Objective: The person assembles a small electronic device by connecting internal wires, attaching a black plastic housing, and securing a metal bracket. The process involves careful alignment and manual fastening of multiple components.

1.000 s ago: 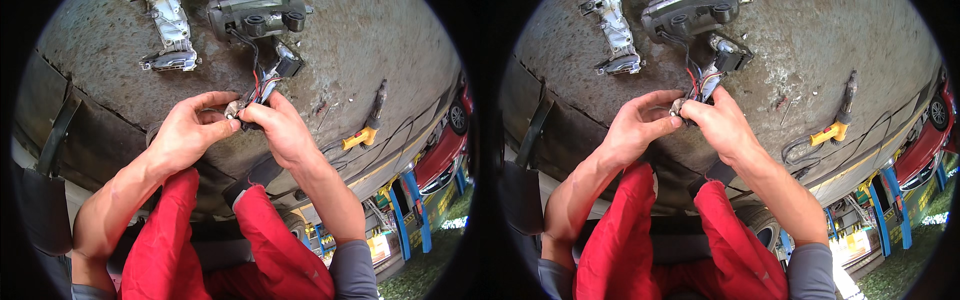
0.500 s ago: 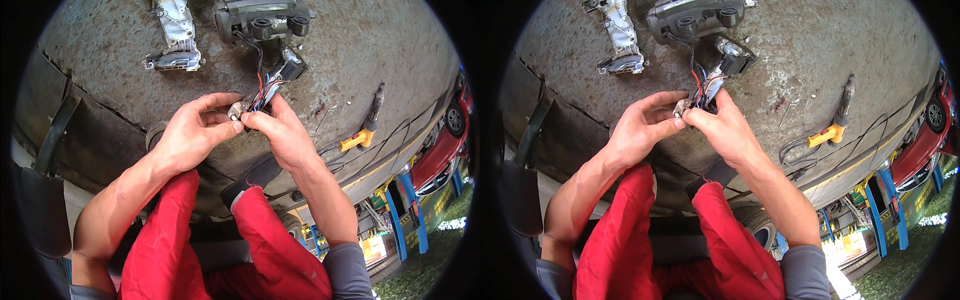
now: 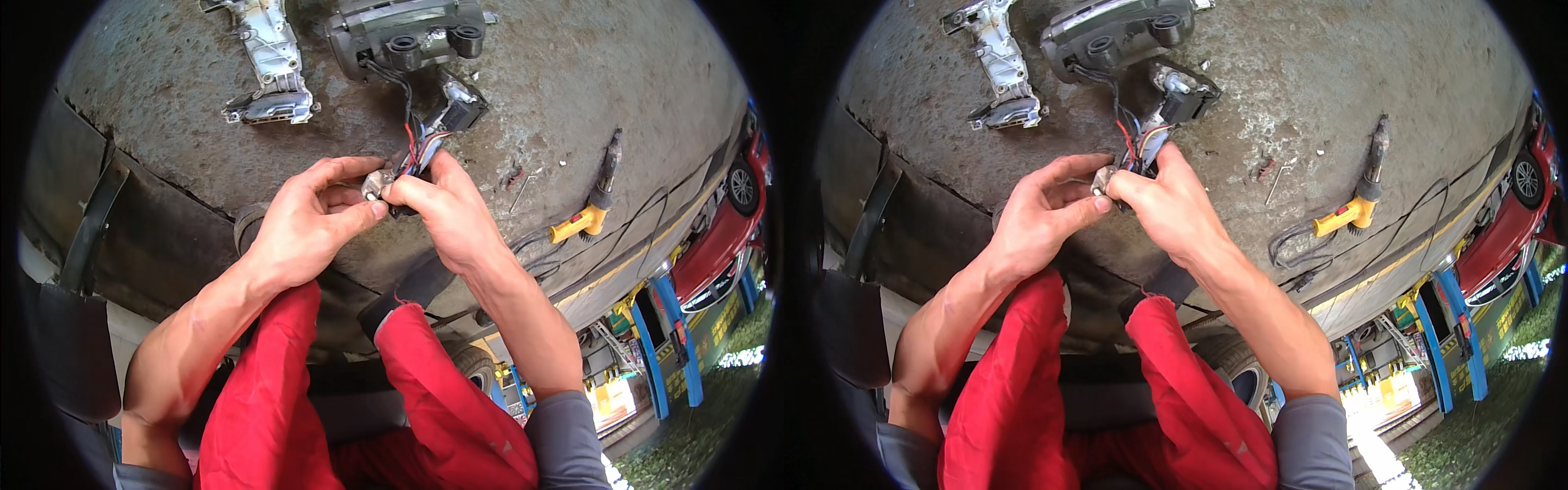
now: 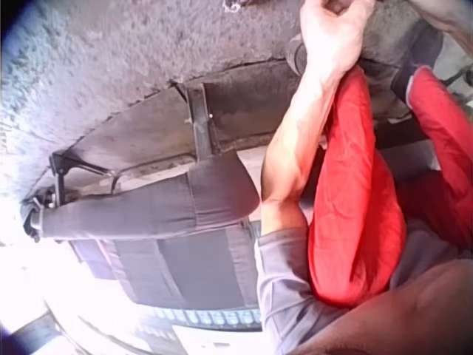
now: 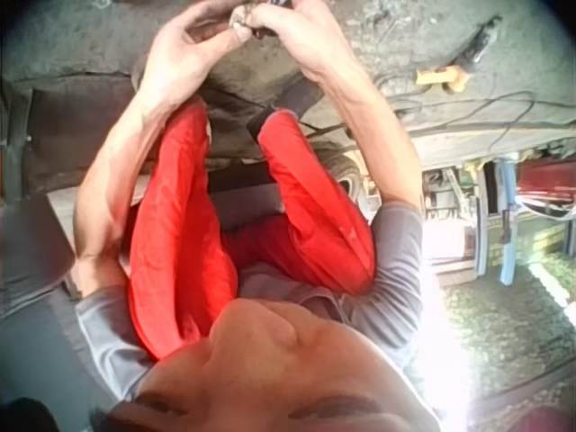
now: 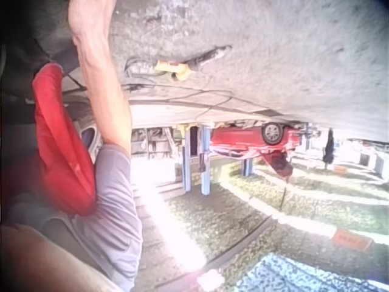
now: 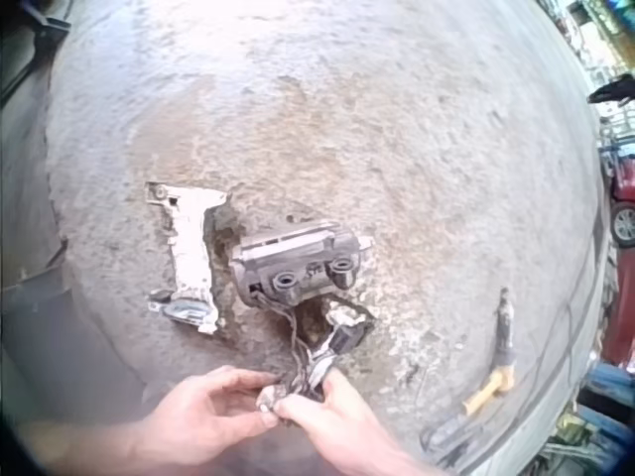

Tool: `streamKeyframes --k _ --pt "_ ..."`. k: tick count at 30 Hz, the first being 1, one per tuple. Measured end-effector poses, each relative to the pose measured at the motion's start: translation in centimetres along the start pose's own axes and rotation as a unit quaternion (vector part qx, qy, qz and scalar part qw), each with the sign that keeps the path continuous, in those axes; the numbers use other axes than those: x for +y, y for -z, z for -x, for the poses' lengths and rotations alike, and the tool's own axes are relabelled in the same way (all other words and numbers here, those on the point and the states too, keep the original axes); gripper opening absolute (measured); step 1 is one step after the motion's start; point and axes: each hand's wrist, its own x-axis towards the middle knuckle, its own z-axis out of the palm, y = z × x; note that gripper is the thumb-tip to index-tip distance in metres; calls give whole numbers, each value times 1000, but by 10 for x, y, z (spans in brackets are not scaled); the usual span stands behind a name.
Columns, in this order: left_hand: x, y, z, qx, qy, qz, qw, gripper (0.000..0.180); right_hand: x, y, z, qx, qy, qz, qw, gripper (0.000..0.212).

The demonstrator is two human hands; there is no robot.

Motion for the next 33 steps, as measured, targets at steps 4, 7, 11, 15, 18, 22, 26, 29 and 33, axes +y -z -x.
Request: streamKeyframes --k 4,7,11,15,18,22,26,29,33 --pt "-9 -4 2 17 -12 61 998 54 7 11 4 -38 21 35 998 57" --pt "-14 -5 3 25 -13 43 999 52 14 22 12 -60 40 31 997 70" --pt "-9 -10 3 23 -12 19 999 49 21 24 20 -43 53 28 997 72" --pt "-9 -11 1 35 -14 19 999 47 34 19 22 -5 82 17 997 65" --pt "-8 -11 -1 42 -13 1 999 45 32 19 22 -2 83 38 996 60" --pt "-6 -11 -2 49 -11 12 999 43 36 22 18 -22 83 21 996 60" --pt "0 -4 -7 37 21 -22 999 41 37 24 20 -30 85 35 995 66" --pt "5 5 -13 8 54 -39 998 39 43 32 19 -47 111 70 990 70" --pt "7 7 -17 -1 78 -34 996 35 40 37 19 -56 122 124 983 75"
